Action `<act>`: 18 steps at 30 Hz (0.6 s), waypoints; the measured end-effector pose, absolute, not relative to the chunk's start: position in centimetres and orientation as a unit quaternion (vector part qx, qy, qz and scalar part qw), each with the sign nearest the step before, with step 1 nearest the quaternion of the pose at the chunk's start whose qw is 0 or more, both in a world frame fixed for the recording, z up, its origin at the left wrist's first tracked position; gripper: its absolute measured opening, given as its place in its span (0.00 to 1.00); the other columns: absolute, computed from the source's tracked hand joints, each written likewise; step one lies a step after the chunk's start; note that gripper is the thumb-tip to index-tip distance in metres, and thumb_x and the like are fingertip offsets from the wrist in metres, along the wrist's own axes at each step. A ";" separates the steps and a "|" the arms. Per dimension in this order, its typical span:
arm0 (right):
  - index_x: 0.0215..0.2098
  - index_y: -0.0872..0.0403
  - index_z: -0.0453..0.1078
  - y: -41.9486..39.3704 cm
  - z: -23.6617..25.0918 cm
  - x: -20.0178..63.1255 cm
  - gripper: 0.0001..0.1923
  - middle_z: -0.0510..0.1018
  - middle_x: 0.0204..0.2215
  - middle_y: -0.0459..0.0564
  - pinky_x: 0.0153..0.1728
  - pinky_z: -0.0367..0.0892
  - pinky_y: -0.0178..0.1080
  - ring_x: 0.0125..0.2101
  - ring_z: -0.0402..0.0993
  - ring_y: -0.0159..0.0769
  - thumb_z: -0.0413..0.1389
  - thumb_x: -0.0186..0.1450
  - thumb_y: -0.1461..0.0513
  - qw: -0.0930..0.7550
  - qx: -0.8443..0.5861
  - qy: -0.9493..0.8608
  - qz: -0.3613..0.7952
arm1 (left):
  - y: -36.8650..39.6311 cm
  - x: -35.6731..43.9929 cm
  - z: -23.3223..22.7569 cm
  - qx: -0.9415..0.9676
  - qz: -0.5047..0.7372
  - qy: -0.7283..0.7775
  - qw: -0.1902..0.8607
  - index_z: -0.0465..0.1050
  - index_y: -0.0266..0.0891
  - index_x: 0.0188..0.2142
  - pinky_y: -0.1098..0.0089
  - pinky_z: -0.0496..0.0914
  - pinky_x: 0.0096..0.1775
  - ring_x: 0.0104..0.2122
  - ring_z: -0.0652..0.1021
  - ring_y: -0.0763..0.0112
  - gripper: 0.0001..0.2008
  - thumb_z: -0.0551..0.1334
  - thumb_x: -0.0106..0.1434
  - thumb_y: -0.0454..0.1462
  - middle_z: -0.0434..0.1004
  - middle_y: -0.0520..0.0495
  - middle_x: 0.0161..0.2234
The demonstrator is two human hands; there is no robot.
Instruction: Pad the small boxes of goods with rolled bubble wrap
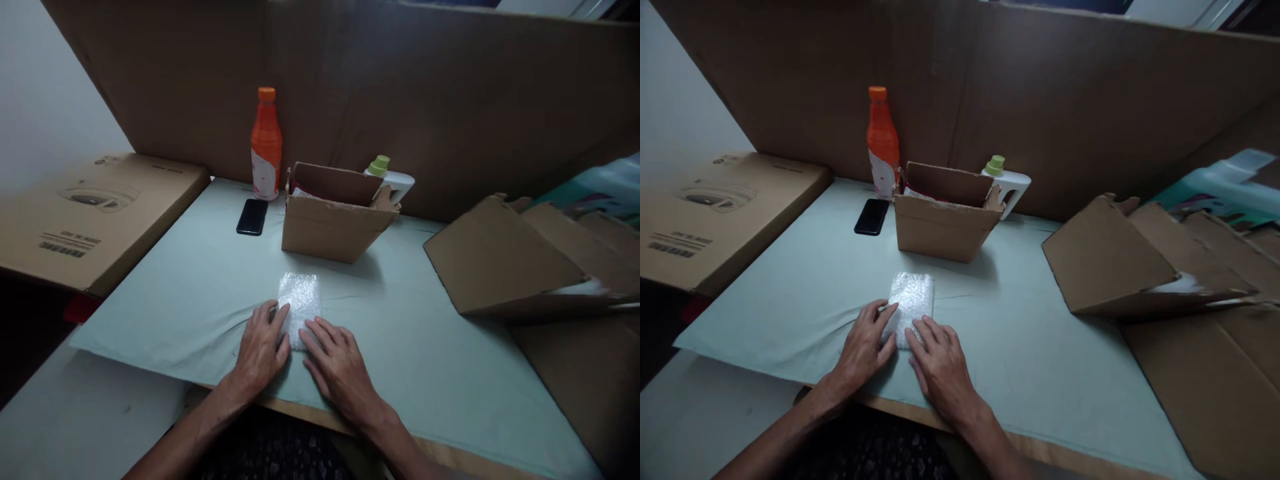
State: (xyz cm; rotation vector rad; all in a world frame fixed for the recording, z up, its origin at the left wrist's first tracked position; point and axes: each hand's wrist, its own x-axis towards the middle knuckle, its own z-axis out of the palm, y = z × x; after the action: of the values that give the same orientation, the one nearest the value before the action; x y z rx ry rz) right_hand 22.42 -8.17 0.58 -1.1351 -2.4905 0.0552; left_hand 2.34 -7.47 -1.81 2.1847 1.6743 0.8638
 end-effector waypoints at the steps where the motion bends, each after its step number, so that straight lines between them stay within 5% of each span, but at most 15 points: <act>1: 0.56 0.56 0.71 -7.9 0.6 22.3 0.18 0.78 0.54 0.59 0.49 0.67 0.53 0.54 0.72 0.52 0.51 0.69 0.68 0.194 -0.407 -0.892 0.039 | -7.7 2.0 -1.7 0.757 0.310 0.561 0.128 0.64 0.39 0.59 0.49 0.69 0.55 0.57 0.69 0.52 0.23 0.58 0.64 0.32 0.65 0.35 0.59; 4: 0.55 0.54 0.71 -7.7 0.8 22.6 0.17 0.82 0.46 0.54 0.45 0.70 0.48 0.45 0.77 0.44 0.49 0.71 0.68 0.192 -0.428 -0.870 0.149 | -8.8 0.8 -1.0 0.789 0.316 0.489 0.197 0.63 0.44 0.61 0.49 0.67 0.57 0.58 0.69 0.54 0.24 0.60 0.66 0.36 0.68 0.39 0.59; 8: 0.57 0.51 0.70 -8.6 1.8 23.5 0.16 0.81 0.50 0.51 0.49 0.71 0.46 0.48 0.77 0.41 0.50 0.73 0.63 0.168 -0.470 -0.826 0.263 | -9.8 0.3 -0.5 0.795 0.267 0.473 0.270 0.61 0.44 0.63 0.56 0.72 0.49 0.45 0.75 0.61 0.23 0.56 0.69 0.33 0.77 0.42 0.48; 12: 0.54 0.56 0.72 -8.0 1.9 23.6 0.16 0.79 0.52 0.58 0.52 0.69 0.53 0.51 0.75 0.49 0.54 0.71 0.59 0.175 -0.519 -0.818 0.177 | -7.7 1.6 -0.9 0.790 0.246 0.529 0.189 0.64 0.37 0.61 0.54 0.72 0.46 0.42 0.75 0.57 0.22 0.55 0.67 0.33 0.78 0.40 0.44; 16: 0.60 0.64 0.67 -5.7 1.4 22.9 0.31 0.70 0.61 0.69 0.57 0.64 0.59 0.59 0.66 0.59 0.62 0.64 0.53 0.137 -0.559 -0.807 0.133 | -5.3 2.6 -1.1 0.779 0.216 0.571 0.146 0.68 0.34 0.58 0.52 0.72 0.46 0.42 0.74 0.53 0.20 0.57 0.67 0.35 0.76 0.39 0.41; 18: 0.55 0.64 0.71 -5.0 1.1 22.7 0.27 0.69 0.61 0.70 0.58 0.62 0.59 0.60 0.65 0.61 0.62 0.64 0.55 0.118 -0.564 -0.804 0.148 | -5.2 2.5 -1.2 0.774 0.224 0.573 0.151 0.68 0.34 0.57 0.51 0.72 0.47 0.43 0.74 0.53 0.20 0.57 0.67 0.36 0.75 0.38 0.42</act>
State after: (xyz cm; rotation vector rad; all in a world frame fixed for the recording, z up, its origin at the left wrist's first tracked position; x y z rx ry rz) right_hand 22.70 -4.99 1.12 -1.6484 -2.3515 0.4341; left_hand 2.48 -5.18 -1.21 2.2216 1.6441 0.6426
